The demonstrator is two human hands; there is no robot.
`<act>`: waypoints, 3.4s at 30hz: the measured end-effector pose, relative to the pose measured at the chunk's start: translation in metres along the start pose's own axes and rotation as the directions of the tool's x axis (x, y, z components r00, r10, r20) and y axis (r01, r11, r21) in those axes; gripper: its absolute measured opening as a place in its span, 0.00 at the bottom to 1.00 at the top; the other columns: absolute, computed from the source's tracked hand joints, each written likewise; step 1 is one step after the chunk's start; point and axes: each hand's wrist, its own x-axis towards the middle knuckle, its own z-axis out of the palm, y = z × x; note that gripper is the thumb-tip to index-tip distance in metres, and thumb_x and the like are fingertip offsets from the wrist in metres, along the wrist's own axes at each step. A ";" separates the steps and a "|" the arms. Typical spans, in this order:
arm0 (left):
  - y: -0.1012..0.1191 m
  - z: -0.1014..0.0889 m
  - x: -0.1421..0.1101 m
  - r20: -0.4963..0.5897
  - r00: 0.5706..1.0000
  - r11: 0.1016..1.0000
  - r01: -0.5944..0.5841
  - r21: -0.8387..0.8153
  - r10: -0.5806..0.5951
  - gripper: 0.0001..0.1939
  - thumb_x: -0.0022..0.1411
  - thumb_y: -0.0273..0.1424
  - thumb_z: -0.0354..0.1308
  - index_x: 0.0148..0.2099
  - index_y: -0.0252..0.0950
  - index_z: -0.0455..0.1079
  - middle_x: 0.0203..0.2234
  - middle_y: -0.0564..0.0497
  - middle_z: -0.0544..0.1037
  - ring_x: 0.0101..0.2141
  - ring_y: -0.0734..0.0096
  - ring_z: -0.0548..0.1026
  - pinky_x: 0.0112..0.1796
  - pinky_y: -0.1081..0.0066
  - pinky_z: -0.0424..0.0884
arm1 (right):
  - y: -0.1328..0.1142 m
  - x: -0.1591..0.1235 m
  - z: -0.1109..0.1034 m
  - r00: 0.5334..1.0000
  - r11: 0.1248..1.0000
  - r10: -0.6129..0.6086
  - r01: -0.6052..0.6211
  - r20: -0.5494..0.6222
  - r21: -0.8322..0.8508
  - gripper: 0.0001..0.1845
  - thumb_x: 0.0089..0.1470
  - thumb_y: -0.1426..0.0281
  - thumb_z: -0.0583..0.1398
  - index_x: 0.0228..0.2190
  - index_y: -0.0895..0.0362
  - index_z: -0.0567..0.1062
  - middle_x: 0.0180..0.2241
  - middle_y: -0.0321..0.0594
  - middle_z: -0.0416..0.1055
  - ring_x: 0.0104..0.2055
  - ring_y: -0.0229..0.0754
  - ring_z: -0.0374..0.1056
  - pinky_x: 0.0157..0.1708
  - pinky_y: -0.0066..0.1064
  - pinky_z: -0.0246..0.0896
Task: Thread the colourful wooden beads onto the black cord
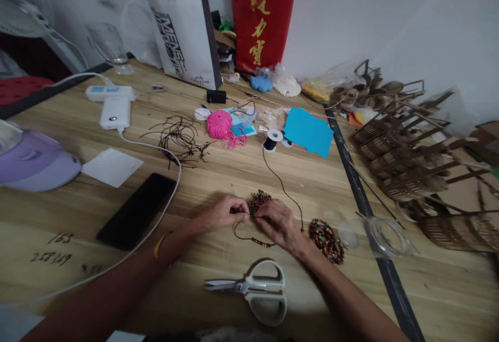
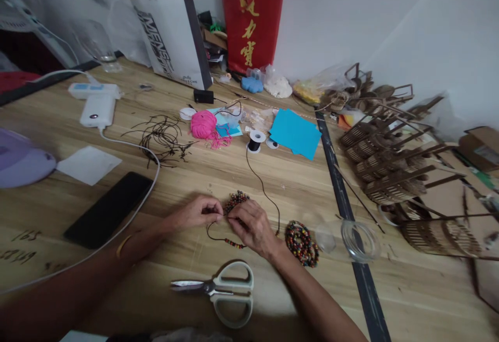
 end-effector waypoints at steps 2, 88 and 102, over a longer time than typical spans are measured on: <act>0.000 0.000 0.000 0.000 1.000 1.000 0.003 0.000 -0.003 0.09 0.56 0.32 0.56 0.31 0.29 0.71 0.22 0.51 0.74 0.25 0.74 0.68 0.27 0.77 0.62 | -0.001 -0.001 0.005 0.998 0.998 0.030 -0.027 -0.054 0.064 0.03 0.57 0.74 0.57 0.34 0.56 0.71 0.31 0.42 0.72 0.36 0.42 0.68 0.38 0.34 0.62; -0.003 -0.001 -0.004 0.048 0.998 0.996 -0.048 0.074 0.044 0.09 0.57 0.31 0.57 0.33 0.29 0.74 0.23 0.52 0.74 0.24 0.77 0.67 0.27 0.79 0.60 | -0.003 -0.003 0.015 0.993 0.951 0.106 -0.087 -0.048 0.298 0.06 0.58 0.74 0.57 0.36 0.57 0.74 0.33 0.45 0.72 0.37 0.41 0.69 0.36 0.33 0.66; -0.003 0.000 -0.004 0.051 0.998 0.996 -0.046 0.072 0.042 0.10 0.57 0.31 0.57 0.33 0.29 0.74 0.23 0.51 0.75 0.24 0.77 0.67 0.26 0.79 0.61 | -0.002 -0.003 0.017 0.993 0.959 0.097 -0.075 -0.067 0.274 0.05 0.57 0.74 0.57 0.34 0.57 0.74 0.31 0.44 0.72 0.35 0.40 0.69 0.35 0.32 0.66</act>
